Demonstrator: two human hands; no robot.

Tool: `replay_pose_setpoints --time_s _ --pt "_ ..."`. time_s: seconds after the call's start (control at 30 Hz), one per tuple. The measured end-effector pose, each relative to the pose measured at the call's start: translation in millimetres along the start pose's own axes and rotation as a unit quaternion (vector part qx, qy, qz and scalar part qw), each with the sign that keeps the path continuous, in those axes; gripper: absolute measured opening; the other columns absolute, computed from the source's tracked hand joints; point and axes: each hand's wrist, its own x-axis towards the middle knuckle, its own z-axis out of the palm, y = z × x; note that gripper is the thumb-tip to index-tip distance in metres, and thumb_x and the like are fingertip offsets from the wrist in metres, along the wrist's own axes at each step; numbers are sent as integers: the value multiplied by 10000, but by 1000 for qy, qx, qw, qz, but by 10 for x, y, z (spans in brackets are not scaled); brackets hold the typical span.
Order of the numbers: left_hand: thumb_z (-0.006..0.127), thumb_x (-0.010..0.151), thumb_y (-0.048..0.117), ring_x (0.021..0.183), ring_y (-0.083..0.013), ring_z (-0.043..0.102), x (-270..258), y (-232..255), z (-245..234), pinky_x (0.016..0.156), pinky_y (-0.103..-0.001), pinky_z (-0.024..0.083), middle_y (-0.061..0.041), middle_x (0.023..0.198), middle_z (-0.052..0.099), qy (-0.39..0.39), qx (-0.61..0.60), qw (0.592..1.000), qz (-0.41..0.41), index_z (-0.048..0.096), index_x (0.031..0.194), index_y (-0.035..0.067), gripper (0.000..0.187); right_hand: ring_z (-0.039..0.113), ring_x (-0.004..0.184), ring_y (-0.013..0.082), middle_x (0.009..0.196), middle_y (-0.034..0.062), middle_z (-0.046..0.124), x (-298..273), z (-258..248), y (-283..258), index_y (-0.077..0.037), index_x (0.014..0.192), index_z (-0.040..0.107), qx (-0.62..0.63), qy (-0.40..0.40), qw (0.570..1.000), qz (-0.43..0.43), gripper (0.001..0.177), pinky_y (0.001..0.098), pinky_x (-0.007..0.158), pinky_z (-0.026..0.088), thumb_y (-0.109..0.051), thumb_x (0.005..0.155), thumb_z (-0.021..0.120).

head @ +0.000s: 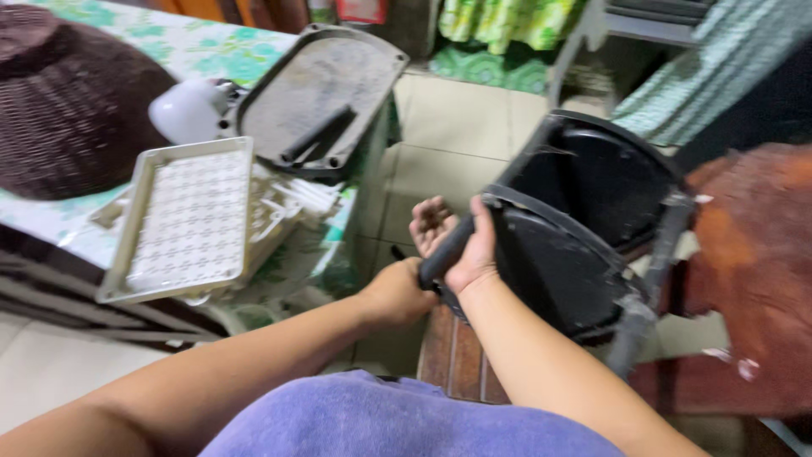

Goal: The person pulls metal legs off an upside-down wooden chair resting on a chair seat, detaching each leg from the frame by hand and placing the removed legs on a nearby table.

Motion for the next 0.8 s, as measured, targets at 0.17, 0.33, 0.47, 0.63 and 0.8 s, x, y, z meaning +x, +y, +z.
replay_pose_setpoints --time_s 0.17,0.33,0.47,0.63,0.8 --pt "730 769 221 799 -255 730 61 -83 -57 758 -374 567 -153 823 736 -8 -24 999 23 681 1013 34 311 589 675 136 696 2 579 167 -117 -30 -122 782 558 126 -134 983 21 394 286 704 513 -457 975 637" --pt "698 782 207 733 -212 698 125 -121 -90 695 -354 557 -122 775 713 -44 -56 997 -4 656 1006 36 285 361 483 37 543 -112 336 336 -378 -177 -212 666 421 57 -102 993 18 395 203 535 363 -289 991 630" --pt "683 791 180 696 -205 669 83 -87 -42 665 -363 549 -127 765 697 -44 -70 996 -19 652 995 29 256 363 460 43 521 -115 340 389 -446 -200 -222 638 425 16 -27 999 19 371 211 497 353 -264 946 627" --pt "661 845 203 692 -216 680 101 -36 -35 679 -368 548 -118 745 676 -49 -27 998 -41 628 997 28 234 367 465 47 529 -108 351 350 -419 -232 -224 622 407 -15 33 999 -9 386 216 496 350 -253 916 656" --pt "664 827 163 608 -178 623 33 -38 31 573 -349 510 -83 698 652 -59 -93 993 -48 640 973 33 198 377 461 46 533 -111 358 267 -370 -203 -230 649 433 -39 79 996 -10 335 222 494 356 -257 890 665"
